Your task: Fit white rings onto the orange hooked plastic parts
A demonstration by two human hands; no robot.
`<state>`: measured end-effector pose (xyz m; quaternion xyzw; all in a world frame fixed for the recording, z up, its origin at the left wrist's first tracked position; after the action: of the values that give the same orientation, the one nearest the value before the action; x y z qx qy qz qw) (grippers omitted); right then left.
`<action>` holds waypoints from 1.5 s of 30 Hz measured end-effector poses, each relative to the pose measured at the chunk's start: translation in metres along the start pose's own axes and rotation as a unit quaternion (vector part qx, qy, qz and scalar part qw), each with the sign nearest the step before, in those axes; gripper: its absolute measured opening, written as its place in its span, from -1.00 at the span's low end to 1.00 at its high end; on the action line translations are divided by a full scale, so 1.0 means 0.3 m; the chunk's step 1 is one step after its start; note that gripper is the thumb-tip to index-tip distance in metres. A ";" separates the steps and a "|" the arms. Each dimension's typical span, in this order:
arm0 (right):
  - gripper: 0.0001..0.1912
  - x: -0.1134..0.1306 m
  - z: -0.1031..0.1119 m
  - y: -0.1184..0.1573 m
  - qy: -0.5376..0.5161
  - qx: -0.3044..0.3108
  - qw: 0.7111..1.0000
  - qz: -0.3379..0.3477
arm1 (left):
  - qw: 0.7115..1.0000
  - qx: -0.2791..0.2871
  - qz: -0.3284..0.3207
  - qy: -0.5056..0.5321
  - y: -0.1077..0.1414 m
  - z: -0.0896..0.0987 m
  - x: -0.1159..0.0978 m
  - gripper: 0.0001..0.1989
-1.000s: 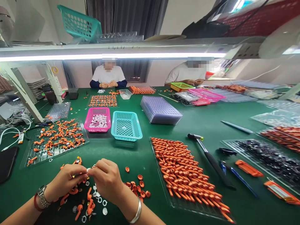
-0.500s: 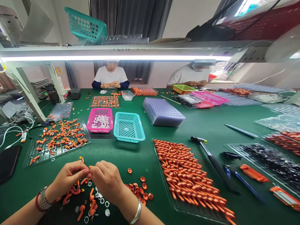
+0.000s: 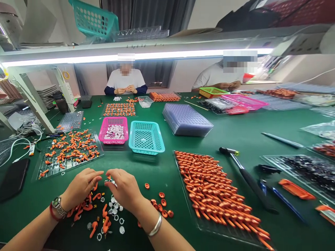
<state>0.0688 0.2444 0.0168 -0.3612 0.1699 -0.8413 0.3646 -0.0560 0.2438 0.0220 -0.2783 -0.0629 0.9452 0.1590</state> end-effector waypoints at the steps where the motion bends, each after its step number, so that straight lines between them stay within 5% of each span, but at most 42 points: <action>1: -0.88 -0.001 -0.008 0.001 0.003 0.015 1.000 -0.005 | 1.000 0.003 0.008 -0.013 0.002 0.013 0.011 -0.73; 6: -0.82 0.045 -0.098 -0.009 0.028 0.117 0.993 -0.010 | 0.996 0.042 0.052 -0.064 0.046 0.051 0.065 -0.83; 12: -0.88 0.117 -0.236 -0.057 0.068 0.238 0.969 0.010 | 0.993 0.068 0.070 -0.072 0.086 0.016 0.072 -0.73; 25: -0.82 0.140 -0.286 -0.080 0.111 0.336 0.934 0.051 | 0.992 0.004 0.110 0.061 0.095 0.086 0.139 -0.80; 30: -0.82 0.130 -0.287 -0.094 0.078 0.315 0.945 0.052 | 0.987 -0.016 0.120 0.110 0.103 0.099 0.155 -0.83; 35: -0.87 0.072 -0.196 -0.118 0.009 0.216 0.976 0.022 | 0.980 -0.011 0.123 0.156 0.091 0.069 0.161 -0.85; 40: -0.82 -0.033 -0.098 -0.126 -0.057 0.097 0.992 -0.059 | 0.975 0.027 0.110 0.191 0.027 0.008 0.137 -0.83; 45: -0.79 -0.117 -0.089 -0.113 -0.127 0.060 0.984 -0.112 | 0.981 0.032 0.091 0.171 -0.055 -0.004 0.109 -0.82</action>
<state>0.0492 0.2937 0.0002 -0.4596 0.0299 -0.8326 0.3076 -0.0770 0.2704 0.0077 -0.4350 0.0214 0.8958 0.0892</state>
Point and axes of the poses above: each hand's wrist, its own y-axis away from the middle knuckle, its own z-axis out of the back of the hand, x = y × z, the point moved 10 cm from there along -y, towards the middle knuckle, and after that the axes turned 3 degrees about z, right-handed, at the moved point
